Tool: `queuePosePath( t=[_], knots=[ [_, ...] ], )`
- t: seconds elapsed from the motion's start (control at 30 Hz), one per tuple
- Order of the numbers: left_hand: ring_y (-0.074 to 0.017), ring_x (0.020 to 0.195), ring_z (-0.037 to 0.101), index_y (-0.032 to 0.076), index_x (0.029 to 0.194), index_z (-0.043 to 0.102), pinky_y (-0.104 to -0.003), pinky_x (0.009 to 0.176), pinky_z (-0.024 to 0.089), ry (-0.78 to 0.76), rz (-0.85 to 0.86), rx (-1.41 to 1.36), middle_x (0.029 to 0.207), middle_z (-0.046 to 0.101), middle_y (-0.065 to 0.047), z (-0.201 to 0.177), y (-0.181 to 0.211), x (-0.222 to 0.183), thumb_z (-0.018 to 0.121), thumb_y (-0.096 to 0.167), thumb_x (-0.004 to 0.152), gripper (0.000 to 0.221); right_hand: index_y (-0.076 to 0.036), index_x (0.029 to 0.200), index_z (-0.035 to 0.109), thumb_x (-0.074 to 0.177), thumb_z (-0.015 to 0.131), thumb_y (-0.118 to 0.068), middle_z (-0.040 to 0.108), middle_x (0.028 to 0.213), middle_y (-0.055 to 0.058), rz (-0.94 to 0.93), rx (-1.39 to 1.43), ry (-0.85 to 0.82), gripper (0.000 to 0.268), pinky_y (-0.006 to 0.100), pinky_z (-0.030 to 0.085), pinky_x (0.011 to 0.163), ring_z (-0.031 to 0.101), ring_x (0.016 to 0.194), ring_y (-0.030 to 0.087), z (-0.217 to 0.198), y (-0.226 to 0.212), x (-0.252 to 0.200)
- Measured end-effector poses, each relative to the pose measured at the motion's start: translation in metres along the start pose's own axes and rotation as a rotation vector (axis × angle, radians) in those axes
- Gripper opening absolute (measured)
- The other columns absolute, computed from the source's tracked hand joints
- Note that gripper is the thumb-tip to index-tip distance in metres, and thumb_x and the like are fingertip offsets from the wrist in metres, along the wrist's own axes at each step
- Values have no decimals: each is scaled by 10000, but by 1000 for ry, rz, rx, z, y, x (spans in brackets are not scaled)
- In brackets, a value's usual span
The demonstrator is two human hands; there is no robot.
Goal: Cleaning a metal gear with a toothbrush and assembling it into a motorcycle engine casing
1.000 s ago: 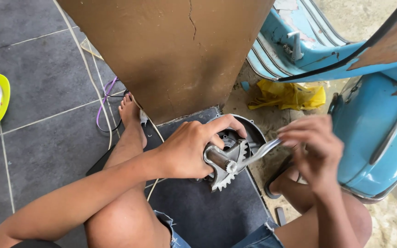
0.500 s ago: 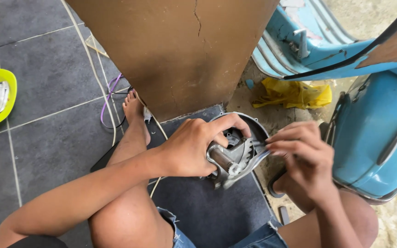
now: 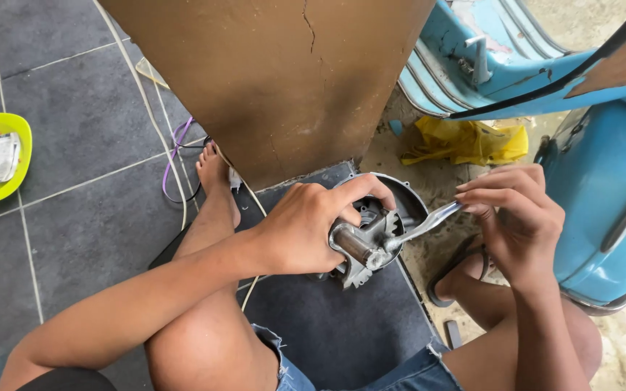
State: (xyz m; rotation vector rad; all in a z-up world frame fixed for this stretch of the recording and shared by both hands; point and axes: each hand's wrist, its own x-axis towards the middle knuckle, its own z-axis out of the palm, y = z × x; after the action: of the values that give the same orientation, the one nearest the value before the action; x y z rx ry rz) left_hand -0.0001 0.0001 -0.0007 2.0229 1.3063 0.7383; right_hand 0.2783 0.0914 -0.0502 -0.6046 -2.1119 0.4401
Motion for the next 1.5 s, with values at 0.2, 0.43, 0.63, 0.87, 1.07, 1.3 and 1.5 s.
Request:
queuePosePath(
  t=[0.2,0.43,0.63,0.87,1.07,1.3,1.5],
  knots=[
    [-150,869,826,280,1218,502,-275,643,495,-22,23,30,698,750,107,1,-3,0,632,-2,534,751,-88,951,728,1016,557,-69,726,1022,56,-43,82,-147,184,391,455,950,621,997,245,21,-34,-2],
    [-160,467,416,279,1231,480,-294,588,452,-20,-17,-4,625,716,109,-1,0,0,667,41,609,692,-44,921,721,1031,689,75,738,993,89,-23,-52,38,166,402,438,1032,676,983,221,6,4,-6],
    [-197,483,407,276,1213,488,-302,561,430,-69,-42,46,565,637,100,0,-3,-2,656,15,553,729,-99,970,717,967,598,117,751,1045,19,4,29,-165,247,380,476,1041,673,1063,200,15,10,-11],
    [-73,546,296,183,1196,519,-204,601,378,-12,-58,-225,539,556,92,0,7,-3,642,-74,618,644,-90,1178,543,1204,456,-229,530,1088,35,421,437,296,166,261,473,939,515,1005,124,-2,33,-18],
    [-28,554,505,201,1172,516,-188,607,409,-25,-160,-310,577,644,65,13,12,2,728,-55,663,608,-154,1134,595,803,650,-670,493,820,-14,981,1255,3,615,261,442,637,485,686,98,58,-17,-35],
    [-411,661,649,302,1318,364,-357,684,490,-227,-401,-62,833,845,90,19,13,15,664,34,640,788,-117,1011,680,988,676,-195,727,873,-23,1165,1380,-128,81,239,548,723,676,784,72,93,-22,-61],
    [-358,1213,534,150,1558,33,-467,980,468,-425,-211,-90,1570,303,-160,18,13,-8,841,250,791,1119,-58,1089,764,943,662,-276,788,1023,101,1533,1294,-237,282,306,519,827,719,893,198,100,-26,-64]
  ],
)
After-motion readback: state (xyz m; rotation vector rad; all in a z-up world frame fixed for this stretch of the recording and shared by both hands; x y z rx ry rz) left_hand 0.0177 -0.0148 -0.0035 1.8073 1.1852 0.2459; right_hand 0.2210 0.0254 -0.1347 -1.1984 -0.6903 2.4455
